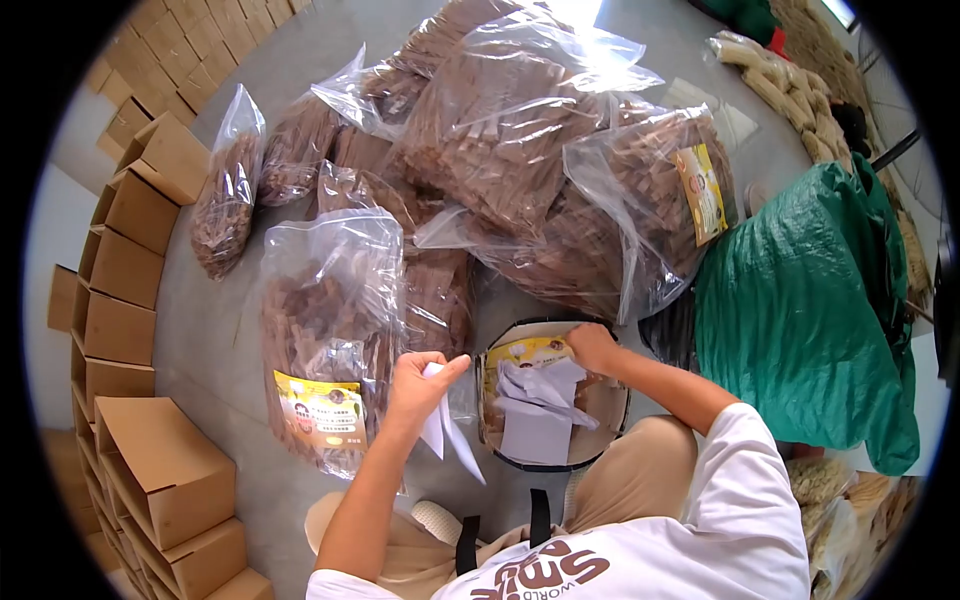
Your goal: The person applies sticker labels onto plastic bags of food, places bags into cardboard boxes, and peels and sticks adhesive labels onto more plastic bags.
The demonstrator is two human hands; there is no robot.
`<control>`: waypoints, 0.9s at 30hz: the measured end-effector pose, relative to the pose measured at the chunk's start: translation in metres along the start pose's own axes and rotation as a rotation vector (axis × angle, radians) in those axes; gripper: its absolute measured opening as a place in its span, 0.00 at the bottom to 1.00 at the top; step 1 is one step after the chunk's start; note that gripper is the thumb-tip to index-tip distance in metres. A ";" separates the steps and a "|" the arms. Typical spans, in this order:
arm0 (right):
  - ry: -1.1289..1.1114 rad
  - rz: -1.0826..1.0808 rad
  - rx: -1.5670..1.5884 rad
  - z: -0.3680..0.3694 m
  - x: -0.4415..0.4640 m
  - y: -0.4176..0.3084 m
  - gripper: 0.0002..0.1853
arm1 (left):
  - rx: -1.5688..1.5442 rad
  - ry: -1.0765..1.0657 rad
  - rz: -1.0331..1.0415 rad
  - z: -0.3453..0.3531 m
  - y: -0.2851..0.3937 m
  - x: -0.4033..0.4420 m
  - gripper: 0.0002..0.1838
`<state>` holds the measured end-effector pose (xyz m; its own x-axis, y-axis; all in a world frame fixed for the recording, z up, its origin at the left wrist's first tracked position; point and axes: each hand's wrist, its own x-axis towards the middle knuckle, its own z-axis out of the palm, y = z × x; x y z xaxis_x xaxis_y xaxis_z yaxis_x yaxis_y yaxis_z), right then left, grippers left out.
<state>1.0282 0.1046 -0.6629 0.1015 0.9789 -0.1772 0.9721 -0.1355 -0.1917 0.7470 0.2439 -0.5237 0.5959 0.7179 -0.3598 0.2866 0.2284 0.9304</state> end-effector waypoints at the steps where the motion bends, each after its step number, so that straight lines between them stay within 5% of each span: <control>1: -0.115 -0.064 -0.069 -0.025 -0.004 -0.010 0.05 | -0.021 -0.009 -0.004 0.004 0.003 -0.001 0.12; 7: -0.389 -0.100 -0.311 -0.131 -0.009 -0.064 0.08 | 0.045 -0.161 0.060 0.016 0.010 0.000 0.10; 11: 0.198 -0.185 -0.126 -0.188 -0.024 -0.117 0.06 | -0.067 -0.299 0.022 0.024 0.018 -0.006 0.11; 16: 0.291 -0.277 0.030 -0.175 -0.020 -0.156 0.11 | -0.197 -0.305 0.217 0.027 0.008 -0.006 0.11; 22: 0.343 -0.294 0.109 -0.153 -0.014 -0.159 0.14 | -0.330 -0.029 0.112 0.028 0.015 -0.011 0.07; 27: 0.356 -0.306 0.021 -0.154 -0.014 -0.164 0.15 | -0.281 -0.067 0.076 0.025 0.020 -0.012 0.07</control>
<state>0.8999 0.1367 -0.4805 -0.1192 0.9653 0.2323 0.9645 0.1681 -0.2036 0.7647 0.2236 -0.5029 0.6584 0.6970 -0.2840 0.0265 0.3556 0.9343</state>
